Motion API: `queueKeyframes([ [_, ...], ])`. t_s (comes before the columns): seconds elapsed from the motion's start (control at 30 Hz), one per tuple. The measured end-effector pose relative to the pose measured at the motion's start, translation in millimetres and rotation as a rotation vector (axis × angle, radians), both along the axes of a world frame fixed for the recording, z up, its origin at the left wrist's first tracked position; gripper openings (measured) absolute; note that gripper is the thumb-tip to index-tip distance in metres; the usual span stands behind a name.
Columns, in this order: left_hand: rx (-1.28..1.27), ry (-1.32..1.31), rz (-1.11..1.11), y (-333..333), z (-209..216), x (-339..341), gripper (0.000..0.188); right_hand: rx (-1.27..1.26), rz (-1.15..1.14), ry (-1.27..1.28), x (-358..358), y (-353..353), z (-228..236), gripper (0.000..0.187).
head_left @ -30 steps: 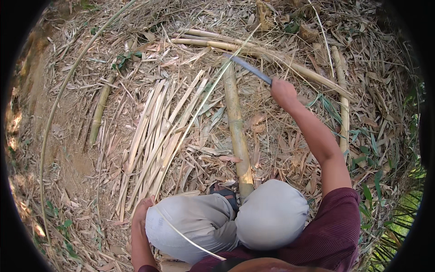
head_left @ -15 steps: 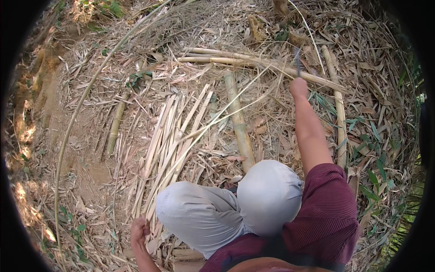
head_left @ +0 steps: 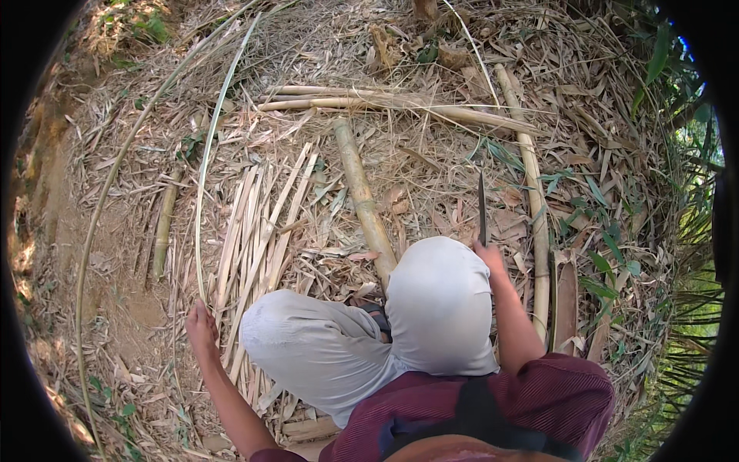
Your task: The person whittles and scrapes a thin strip of bamboo using a machete while sitting on the ground.
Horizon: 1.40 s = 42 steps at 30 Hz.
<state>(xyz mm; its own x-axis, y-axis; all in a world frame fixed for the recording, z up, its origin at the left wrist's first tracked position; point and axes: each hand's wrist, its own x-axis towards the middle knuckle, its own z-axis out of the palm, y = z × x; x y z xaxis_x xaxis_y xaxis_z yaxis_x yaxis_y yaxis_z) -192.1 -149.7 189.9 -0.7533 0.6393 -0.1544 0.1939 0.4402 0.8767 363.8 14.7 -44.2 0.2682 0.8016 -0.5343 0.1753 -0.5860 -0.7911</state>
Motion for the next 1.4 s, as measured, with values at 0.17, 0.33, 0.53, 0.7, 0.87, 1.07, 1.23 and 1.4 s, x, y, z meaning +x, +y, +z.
queueKeyframes([
  [0.17, 0.058, -0.075, -0.157, 119.3, 23.1, 46.8, 0.036, 0.042, 0.165, -0.322, 28.8, -90.2, -121.1, 0.040],
  [0.33, 0.222, -0.445, -0.446, 197.9, 22.7, 103.9, 0.012, 0.172, 0.279, -0.485, 41.9, -23.5, 38.7, 0.037],
  [0.53, 0.244, -0.515, -0.628, 246.2, 24.3, 152.1, 0.009, 0.645, 0.543, -0.515, 8.4, 87.8, 160.3, 0.040],
  [0.7, 0.206, -0.408, -0.676, 278.2, 15.7, 175.6, 0.012, 0.458, 0.823, -0.228, -76.1, 170.9, 205.1, 0.045],
  [0.87, 0.186, -0.543, -0.695, 300.5, -45.5, 192.8, 0.016, 0.426, 0.742, 0.095, -163.4, 198.8, 155.5, 0.045],
  [1.07, 0.027, -0.706, -0.555, 286.2, -82.9, 215.2, 0.019, 0.787, 0.873, -0.371, -154.5, 173.7, 89.2, 0.047],
  [1.23, -0.072, -0.277, -0.589, 258.2, -134.9, 220.1, 0.019, 0.680, 1.086, -0.599, -148.4, 152.7, 74.8, 0.052],
  [1.4, -0.043, -0.493, -0.634, 241.5, -112.7, 232.4, 0.019, 0.616, 0.873, -0.436, -130.2, 184.9, 64.3, 0.053],
])
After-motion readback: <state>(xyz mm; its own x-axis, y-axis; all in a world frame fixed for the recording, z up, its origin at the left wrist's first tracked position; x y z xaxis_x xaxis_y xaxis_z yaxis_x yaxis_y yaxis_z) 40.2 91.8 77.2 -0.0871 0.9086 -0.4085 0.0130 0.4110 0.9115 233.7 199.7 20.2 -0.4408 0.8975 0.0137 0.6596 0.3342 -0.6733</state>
